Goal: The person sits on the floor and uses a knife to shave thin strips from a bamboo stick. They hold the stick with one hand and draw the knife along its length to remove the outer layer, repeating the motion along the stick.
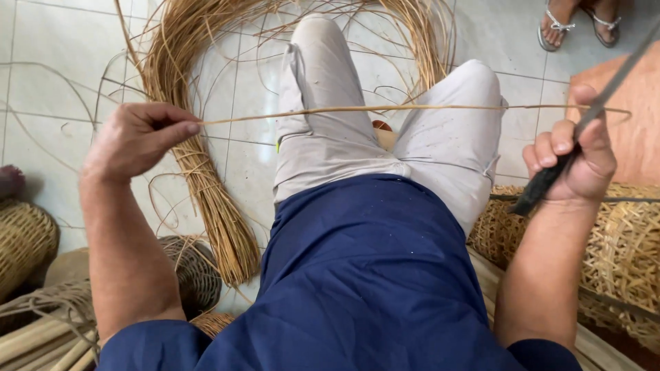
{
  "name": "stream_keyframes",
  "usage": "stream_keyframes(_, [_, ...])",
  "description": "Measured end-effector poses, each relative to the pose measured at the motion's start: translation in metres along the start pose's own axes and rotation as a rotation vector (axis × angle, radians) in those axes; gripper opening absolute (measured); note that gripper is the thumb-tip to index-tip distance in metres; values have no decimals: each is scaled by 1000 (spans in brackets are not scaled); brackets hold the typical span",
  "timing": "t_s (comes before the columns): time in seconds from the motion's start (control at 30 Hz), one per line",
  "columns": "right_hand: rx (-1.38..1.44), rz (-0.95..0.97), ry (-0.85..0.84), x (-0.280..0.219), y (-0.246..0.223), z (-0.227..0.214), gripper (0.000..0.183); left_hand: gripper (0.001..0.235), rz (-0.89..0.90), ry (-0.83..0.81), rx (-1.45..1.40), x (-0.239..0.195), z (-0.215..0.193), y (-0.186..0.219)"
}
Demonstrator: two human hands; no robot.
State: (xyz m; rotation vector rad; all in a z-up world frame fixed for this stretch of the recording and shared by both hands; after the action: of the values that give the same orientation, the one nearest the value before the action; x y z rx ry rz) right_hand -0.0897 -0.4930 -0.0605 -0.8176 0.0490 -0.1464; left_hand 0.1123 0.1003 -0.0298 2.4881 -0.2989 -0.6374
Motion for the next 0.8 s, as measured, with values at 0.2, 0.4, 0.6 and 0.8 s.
stream_keyframes(0.2, [-37, 7, 44, -3, -7, -30, 42, 19, -155, 82, 7, -9, -25, -48])
stream_keyframes(0.4, [-56, -13, 54, -5, -13, -40, 44, 25, -342, 128, 63, -14, -36, -93])
stream_keyframes(0.6, [-10, -9, 42, 4, -6, 14, 39, 28, -251, 252, -30, 7, -21, -208])
stream_keyframes(0.8, [78, 51, -40, 12, 22, 45, 42, 48, -343, 173, 354, 8, -12, -150])
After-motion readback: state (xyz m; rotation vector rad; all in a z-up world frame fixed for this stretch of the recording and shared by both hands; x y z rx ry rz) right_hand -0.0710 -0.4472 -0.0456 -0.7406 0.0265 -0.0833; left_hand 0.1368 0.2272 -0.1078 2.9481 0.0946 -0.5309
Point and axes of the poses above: each hand's wrist, its own x-axis towards the middle knuckle, its own z-axis out of the palm, y = z × x, the point moved 8 cm from there along x, towards the middle knuckle, and after that the axes turned 10 degrees about x, right-handed, at the moved point
